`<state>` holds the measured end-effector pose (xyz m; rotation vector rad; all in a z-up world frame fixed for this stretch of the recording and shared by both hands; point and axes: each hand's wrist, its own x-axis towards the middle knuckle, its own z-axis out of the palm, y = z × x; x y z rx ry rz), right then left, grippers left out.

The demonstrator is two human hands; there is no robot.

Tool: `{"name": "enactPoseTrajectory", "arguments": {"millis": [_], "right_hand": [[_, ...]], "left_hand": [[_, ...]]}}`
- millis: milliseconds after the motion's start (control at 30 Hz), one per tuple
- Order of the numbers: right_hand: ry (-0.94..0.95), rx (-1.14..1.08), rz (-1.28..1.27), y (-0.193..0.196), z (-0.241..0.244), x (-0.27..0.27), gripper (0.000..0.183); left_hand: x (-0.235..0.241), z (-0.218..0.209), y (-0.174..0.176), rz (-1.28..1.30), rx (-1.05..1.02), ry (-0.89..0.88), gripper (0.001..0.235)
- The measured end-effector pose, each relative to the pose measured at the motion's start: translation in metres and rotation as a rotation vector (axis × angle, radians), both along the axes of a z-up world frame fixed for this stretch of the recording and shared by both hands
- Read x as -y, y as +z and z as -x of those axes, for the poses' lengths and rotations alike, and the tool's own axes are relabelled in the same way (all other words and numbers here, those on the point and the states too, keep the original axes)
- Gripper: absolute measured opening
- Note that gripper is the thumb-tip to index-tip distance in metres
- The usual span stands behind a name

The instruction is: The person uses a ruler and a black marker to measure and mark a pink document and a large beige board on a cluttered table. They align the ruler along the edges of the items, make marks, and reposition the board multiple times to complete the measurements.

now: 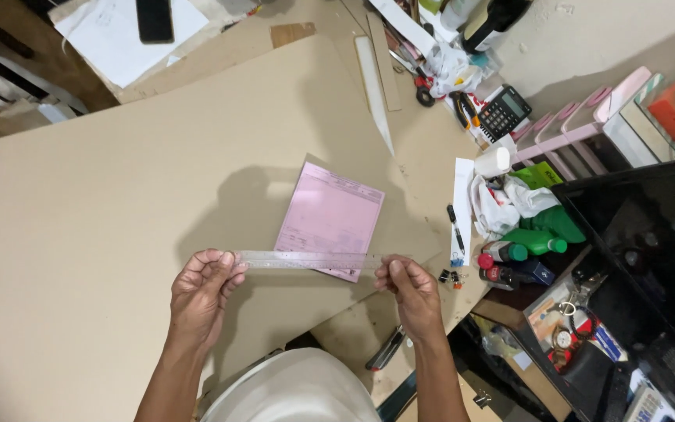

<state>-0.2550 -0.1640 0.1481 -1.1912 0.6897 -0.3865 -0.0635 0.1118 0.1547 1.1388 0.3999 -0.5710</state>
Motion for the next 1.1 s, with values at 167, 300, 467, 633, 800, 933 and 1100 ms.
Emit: {"name": "enactPoseTrajectory", "arguments": {"millis": [167,300,467,633,800,933,1100], "right_hand": [[0.005,-0.022,-0.027,-0.006,0.001,-0.002,0.025],[-0.056,-0.067,-0.038,-0.014,-0.003,-0.005,0.025],[-0.059,-0.166,-0.062,-0.019,-0.009,-0.005,0.024],[-0.083,-0.251,-0.144,-0.062,0.003,0.001,0.025],[-0.189,-0.300,-0.355,-0.108,0.033,0.019,0.022],[-0.263,-0.320,-0.441,-0.110,0.040,0.027,0.021],[-0.316,-0.280,-0.569,-0.141,0.043,0.033,0.016]], "left_hand": [[0.000,0.006,-0.002,-0.052,-0.055,0.039,0.016],[-0.001,0.008,-0.005,-0.116,-0.020,-0.001,0.019],[-0.002,0.007,-0.005,-0.201,-0.004,-0.056,0.025],[-0.003,0.012,-0.056,-0.229,-0.034,-0.152,0.029],[0.024,0.013,-0.046,-0.202,-0.217,-0.275,0.033],[0.045,0.010,-0.098,-0.248,-0.310,-0.262,0.038],[0.089,0.015,-0.099,-0.180,-0.492,-0.351,0.066]]}}
